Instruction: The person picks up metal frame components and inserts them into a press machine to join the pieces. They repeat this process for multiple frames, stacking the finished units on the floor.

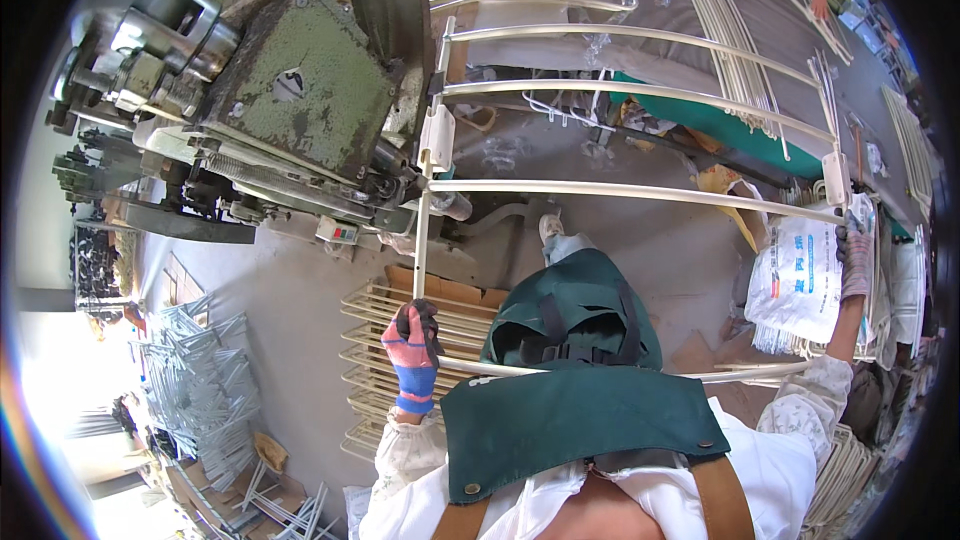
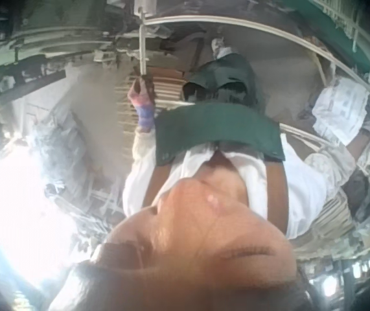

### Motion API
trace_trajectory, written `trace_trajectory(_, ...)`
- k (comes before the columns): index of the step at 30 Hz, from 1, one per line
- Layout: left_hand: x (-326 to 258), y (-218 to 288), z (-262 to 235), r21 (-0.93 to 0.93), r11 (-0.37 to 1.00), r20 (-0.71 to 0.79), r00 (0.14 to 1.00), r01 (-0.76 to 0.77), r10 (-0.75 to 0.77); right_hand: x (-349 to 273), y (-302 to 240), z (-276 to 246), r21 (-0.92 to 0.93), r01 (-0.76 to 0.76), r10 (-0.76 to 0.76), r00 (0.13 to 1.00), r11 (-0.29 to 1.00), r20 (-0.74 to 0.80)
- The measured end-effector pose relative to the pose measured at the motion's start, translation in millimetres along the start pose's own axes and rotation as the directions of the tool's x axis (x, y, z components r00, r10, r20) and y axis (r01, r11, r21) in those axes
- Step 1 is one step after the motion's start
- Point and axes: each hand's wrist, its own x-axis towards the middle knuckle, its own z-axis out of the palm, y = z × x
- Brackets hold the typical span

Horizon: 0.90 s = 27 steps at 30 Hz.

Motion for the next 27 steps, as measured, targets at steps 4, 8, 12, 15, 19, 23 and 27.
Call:
trace_trajectory(4, 3, 7, 1, 0.015, 0.999, -0.019, 0.999, -0.037, 0.037, -1, 17, -6, 0.027, 0.026, -0.024, 0.997, 0.999, -0.072)
trace_trajectory(8, 6, 38, 5, 0.135, 0.989, -0.043, 0.997, -0.056, 0.062, -31, 16, -5, 0.084, 0.029, -0.018, 0.992, 0.996, -0.124)
trace_trajectory(12, 53, 46, 24, 0.092, 0.976, -0.032, 0.979, -0.198, 0.201, -1, 71, -49, 0.113, 0.001, 0.019, 0.985, 0.994, -0.170)
trace_trajectory(15, 87, 36, 25, 0.074, 0.976, 0.011, 0.978, -0.207, 0.207, -40, 25, -11, 0.119, 0.035, -0.012, 0.982, 0.992, -0.187)
trace_trajectory(19, 105, 31, 31, 0.044, 0.968, 0.043, 0.968, -0.249, 0.247, -31, 39, -22, 0.142, 0.044, -0.013, 0.977, 0.989, -0.214)
trace_trajectory(23, 109, 24, 37, 0.020, 0.969, 0.041, 0.968, -0.247, 0.246, -18, 40, -27, 0.142, 0.029, 0.009, 0.966, 0.990, -0.258)
trace_trajectory(27, 117, 9, 33, 0.064, 0.967, 0.043, 0.969, -0.246, 0.243, -13, 39, -22, 0.161, 0.039, -0.002, 0.975, 0.986, -0.223)
